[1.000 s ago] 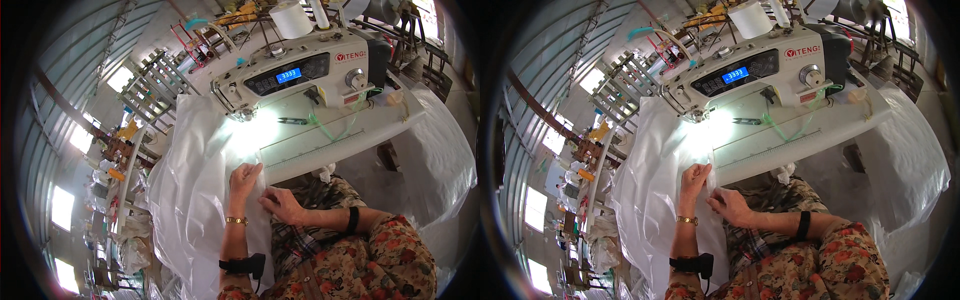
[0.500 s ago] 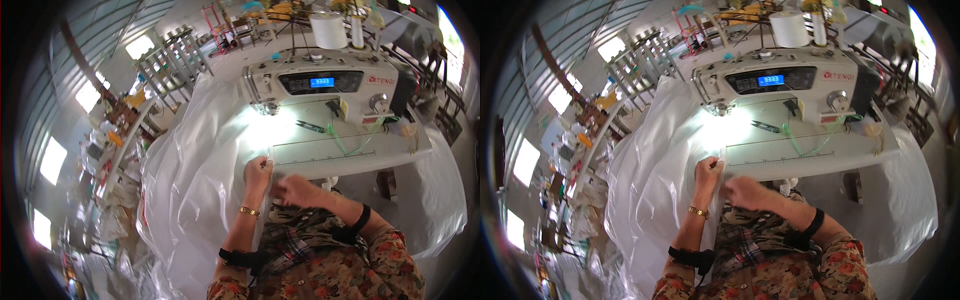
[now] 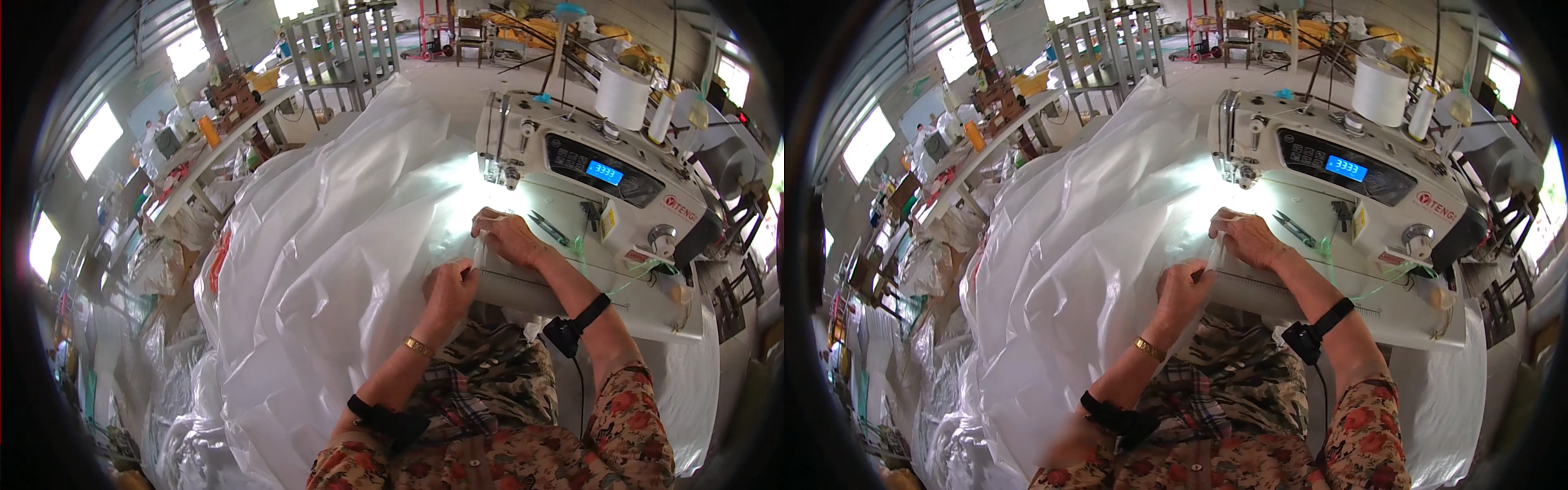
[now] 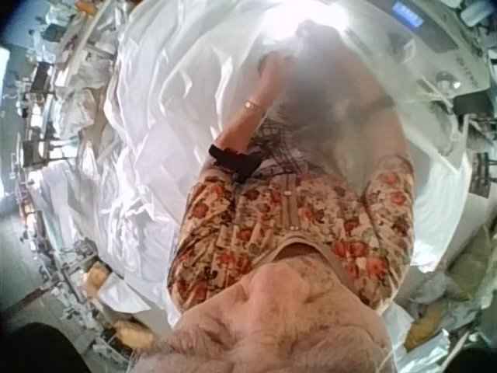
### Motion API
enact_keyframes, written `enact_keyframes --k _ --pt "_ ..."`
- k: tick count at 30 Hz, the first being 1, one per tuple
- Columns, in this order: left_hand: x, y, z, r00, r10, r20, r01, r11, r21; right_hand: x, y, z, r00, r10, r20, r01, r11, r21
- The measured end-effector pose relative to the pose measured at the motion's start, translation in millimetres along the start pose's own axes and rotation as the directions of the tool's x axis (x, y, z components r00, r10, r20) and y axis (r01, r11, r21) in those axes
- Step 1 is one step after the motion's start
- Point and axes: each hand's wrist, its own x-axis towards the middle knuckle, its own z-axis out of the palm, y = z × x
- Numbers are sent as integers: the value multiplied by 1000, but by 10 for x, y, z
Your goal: Using an industrial sewing machine to stitch together large white plastic/fabric sheets.
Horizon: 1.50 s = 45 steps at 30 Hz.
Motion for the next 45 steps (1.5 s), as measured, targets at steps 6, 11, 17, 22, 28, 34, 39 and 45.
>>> enact_keyframes --k 6,11,17,22,28,34,39,45 --pt "-108 28 25 994 97 -58 -94 994 51 -30 100 -12 998 -68 -4 67 965 255" --pt "-296 32 17 960 248 -131 -238 967 90 -14 121 -24 988 -151 31 133 940 315" --pt "-435 76 -80 937 350 4 -340 907 247 -21 94 -35 996 -83 29 66 928 368" --pt "-442 57 -105 942 324 83 -334 906 260 21 64 -34 993 -110 48 93 959 269" --pt "-438 -18 -37 956 273 103 -290 932 217 13 25 -49 990 -127 58 116 979 169" --pt "-353 -75 -44 954 280 110 -294 943 153 21 18 10 996 -26 86 14 991 137" --pt "-279 -48 -68 944 319 85 -328 934 139 7 64 107 983 183 -11 -180 976 121" --pt "-180 -91 -113 905 401 143 -422 890 173 -10 -23 68 982 168 -83 -181 967 -178"
